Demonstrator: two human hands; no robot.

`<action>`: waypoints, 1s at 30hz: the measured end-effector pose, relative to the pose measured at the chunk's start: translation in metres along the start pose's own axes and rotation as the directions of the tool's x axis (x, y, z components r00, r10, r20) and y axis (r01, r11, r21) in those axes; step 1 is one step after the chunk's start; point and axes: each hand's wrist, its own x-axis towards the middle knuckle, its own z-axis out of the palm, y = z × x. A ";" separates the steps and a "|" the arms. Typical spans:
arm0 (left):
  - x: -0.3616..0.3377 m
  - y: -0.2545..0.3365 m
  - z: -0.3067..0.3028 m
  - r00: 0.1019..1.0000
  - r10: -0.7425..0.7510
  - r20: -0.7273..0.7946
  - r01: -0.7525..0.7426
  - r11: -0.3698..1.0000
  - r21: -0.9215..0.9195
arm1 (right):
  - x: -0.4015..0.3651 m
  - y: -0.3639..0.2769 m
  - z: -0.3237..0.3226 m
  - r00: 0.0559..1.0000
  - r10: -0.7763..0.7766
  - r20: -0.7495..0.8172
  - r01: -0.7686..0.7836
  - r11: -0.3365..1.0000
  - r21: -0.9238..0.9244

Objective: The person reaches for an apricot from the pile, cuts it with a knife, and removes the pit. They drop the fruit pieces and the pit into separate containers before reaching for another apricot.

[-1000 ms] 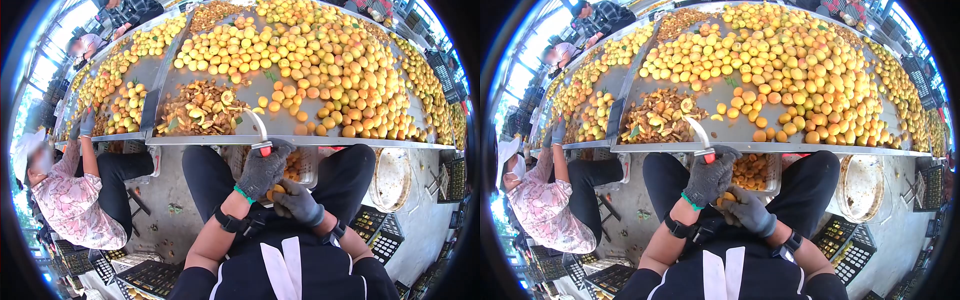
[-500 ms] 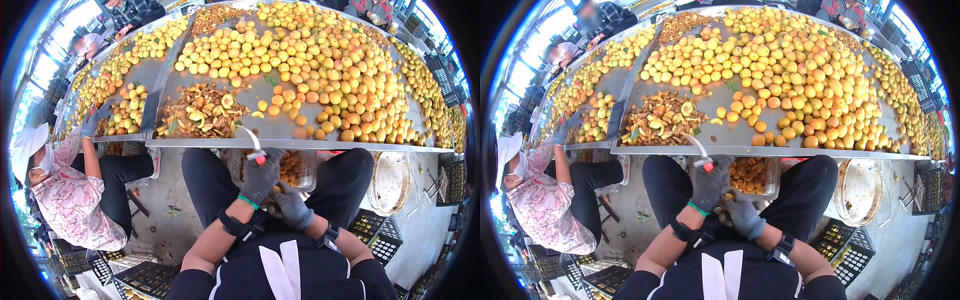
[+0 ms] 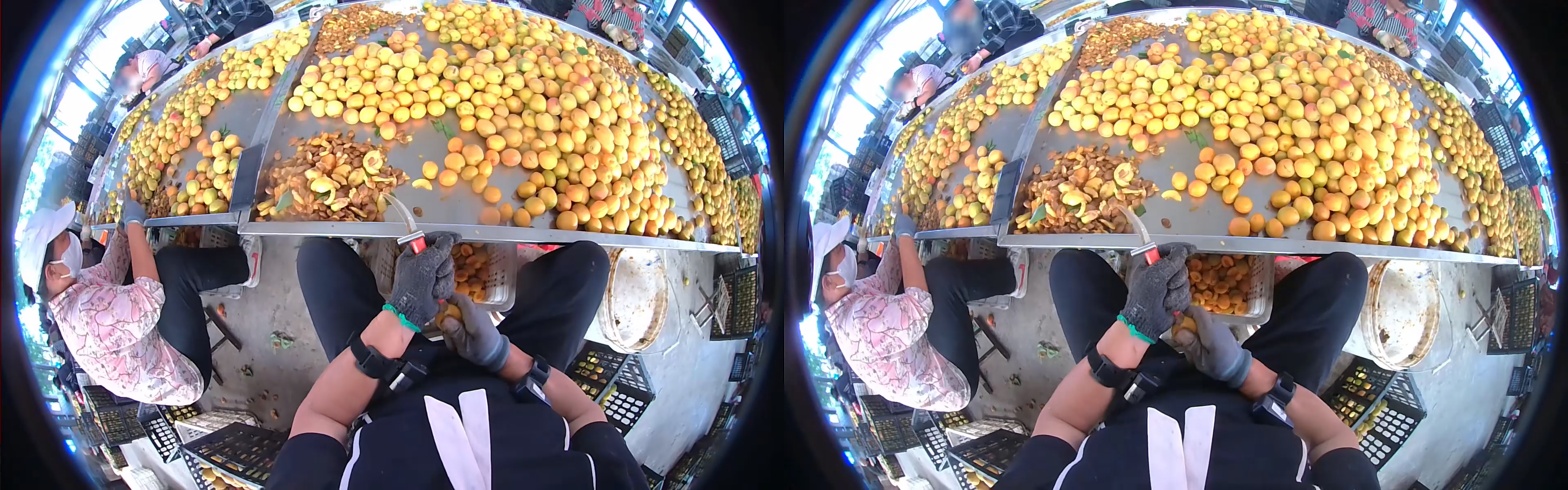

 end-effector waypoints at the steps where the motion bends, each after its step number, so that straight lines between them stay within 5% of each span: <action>1: 0.003 -0.002 -0.003 1.000 0.004 0.001 -0.004 1.000 -0.004 | 0.001 0.008 -0.002 0.991 -0.130 -0.012 0.126 0.976 -0.180; 3: 0.007 -0.006 -0.012 0.983 -0.160 0.085 0.176 0.959 -0.224 | -0.001 0.009 -0.005 0.965 -0.264 0.004 0.248 0.903 -0.352; 5: 0.011 -0.008 -0.011 0.993 -0.109 0.040 0.114 0.979 -0.170 | -0.002 0.001 -0.008 0.954 0.246 0.173 -0.255 0.967 0.029; 6: 0.011 -0.010 -0.010 0.997 -0.071 -0.009 0.069 0.991 -0.118 | -0.001 0.002 -0.004 0.954 0.247 0.173 -0.255 0.966 0.030; 7: 0.012 -0.009 -0.009 0.997 -0.071 -0.006 0.070 0.991 -0.117 | 0.003 0.005 0.002 0.922 0.343 0.179 -0.387 0.828 0.406; 8: 0.014 -0.006 -0.008 0.999 -0.015 -0.029 0.012 0.996 -0.092 | 0.006 0.006 0.005 0.880 0.420 0.222 -0.440 0.546 0.713; 12: 0.007 0.022 -0.011 0.982 0.163 0.091 -0.143 0.971 -0.194 | 0.029 -0.029 -0.021 0.880 0.428 0.206 -0.467 0.700 0.540; 16: -0.011 0.055 -0.033 0.891 0.354 0.286 -0.253 0.908 -0.333 | 0.072 -0.035 -0.030 0.964 0.205 0.171 -0.264 0.814 0.517; 18: -0.026 0.066 -0.038 0.894 0.395 0.209 -0.319 0.892 -0.320 | 0.112 -0.044 -0.024 0.961 0.206 0.183 -0.262 0.892 0.369; 20: -0.033 0.067 -0.045 0.892 0.411 0.188 -0.342 0.886 -0.314 | 0.149 -0.063 -0.022 0.899 0.393 0.193 -0.436 0.850 0.297; 24: -0.038 0.061 -0.066 0.893 0.428 0.140 -0.349 0.854 -0.387 | 0.185 -0.046 -0.006 0.912 0.354 0.205 -0.409 0.807 0.426; 26: -0.039 0.056 -0.076 0.895 0.430 0.120 -0.341 0.832 -0.438 | 0.173 -0.020 0.006 0.814 0.424 0.398 -0.565 0.737 0.370; 28: -0.039 0.056 -0.075 0.890 0.439 0.126 -0.351 0.833 -0.428 | 0.142 -0.025 -0.004 0.779 0.391 0.490 -0.548 0.805 0.228; 30: -0.036 0.052 -0.081 0.911 0.393 0.121 -0.314 0.854 -0.414 | 0.111 0.047 0.004 0.882 0.171 0.440 -0.179 0.984 -0.024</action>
